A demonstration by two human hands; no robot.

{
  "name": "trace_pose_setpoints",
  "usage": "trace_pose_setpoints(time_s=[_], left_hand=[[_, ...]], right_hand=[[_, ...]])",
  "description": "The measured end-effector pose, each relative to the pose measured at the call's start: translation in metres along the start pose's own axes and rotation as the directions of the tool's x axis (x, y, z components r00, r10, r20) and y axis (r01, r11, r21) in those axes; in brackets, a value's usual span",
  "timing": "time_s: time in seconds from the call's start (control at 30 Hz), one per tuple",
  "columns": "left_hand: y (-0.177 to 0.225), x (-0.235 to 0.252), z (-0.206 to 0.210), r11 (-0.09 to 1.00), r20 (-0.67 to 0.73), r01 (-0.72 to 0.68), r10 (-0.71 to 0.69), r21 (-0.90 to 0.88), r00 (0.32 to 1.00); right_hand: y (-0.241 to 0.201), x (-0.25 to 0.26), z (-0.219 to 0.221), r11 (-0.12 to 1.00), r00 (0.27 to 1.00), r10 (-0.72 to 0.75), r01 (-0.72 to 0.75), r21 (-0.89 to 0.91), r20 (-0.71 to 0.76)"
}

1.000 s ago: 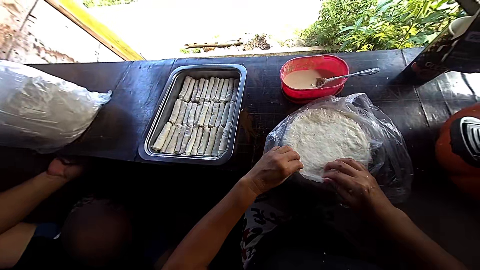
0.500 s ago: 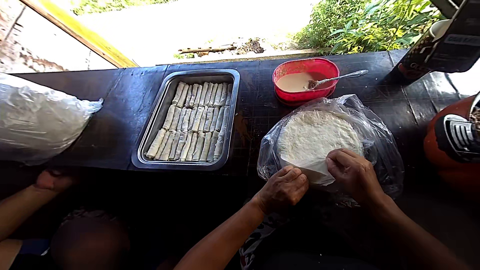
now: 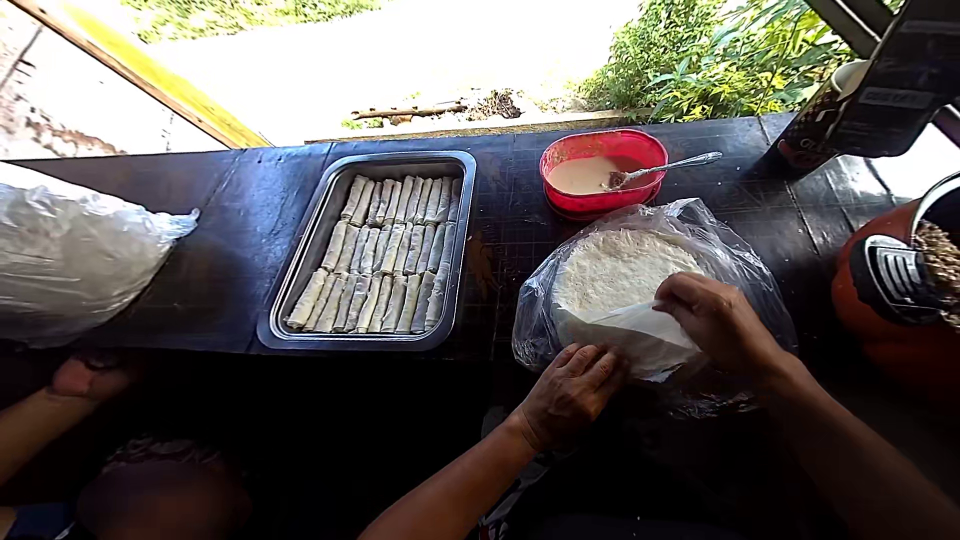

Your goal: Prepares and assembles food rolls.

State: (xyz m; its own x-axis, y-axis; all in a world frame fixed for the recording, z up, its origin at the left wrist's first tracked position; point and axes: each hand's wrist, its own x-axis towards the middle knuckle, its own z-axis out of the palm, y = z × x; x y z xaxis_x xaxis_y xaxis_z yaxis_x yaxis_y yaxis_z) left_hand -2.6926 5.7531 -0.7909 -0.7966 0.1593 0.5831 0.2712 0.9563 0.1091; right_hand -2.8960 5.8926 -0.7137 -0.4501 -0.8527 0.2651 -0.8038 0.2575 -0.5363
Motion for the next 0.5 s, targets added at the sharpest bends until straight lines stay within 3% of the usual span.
trace_pose_setpoints(time_s=[0.17, 0.27, 0.33, 0.5], left_hand=[[0.000, 0.005, -0.003, 0.999, 0.015, 0.020, -0.020, -0.047, 1.000], [-0.003, 0.024, -0.008, 0.997, 0.017, 0.034, -0.033, -0.075, 0.999], [-0.007, 0.039, -0.005, 0.995, 0.001, 0.029, -0.029, -0.091, 1.000], [-0.014, 0.061, 0.025, 0.999, 0.025, -0.011, 0.012, -0.043, 1.000]], right_hand=[[0.020, 0.025, -0.017, 0.978, 0.977, 0.208, -0.206, 0.035, -0.047], [0.010, 0.023, -0.020, 0.905, 0.922, 0.368, -0.385, 0.179, 0.125], [0.001, 0.019, -0.015, 0.843, 0.889, 0.396, -0.451, 0.293, 0.229], [-0.004, 0.018, 0.007, 0.882, 0.910, 0.412, -0.408, 0.236, 0.035]])
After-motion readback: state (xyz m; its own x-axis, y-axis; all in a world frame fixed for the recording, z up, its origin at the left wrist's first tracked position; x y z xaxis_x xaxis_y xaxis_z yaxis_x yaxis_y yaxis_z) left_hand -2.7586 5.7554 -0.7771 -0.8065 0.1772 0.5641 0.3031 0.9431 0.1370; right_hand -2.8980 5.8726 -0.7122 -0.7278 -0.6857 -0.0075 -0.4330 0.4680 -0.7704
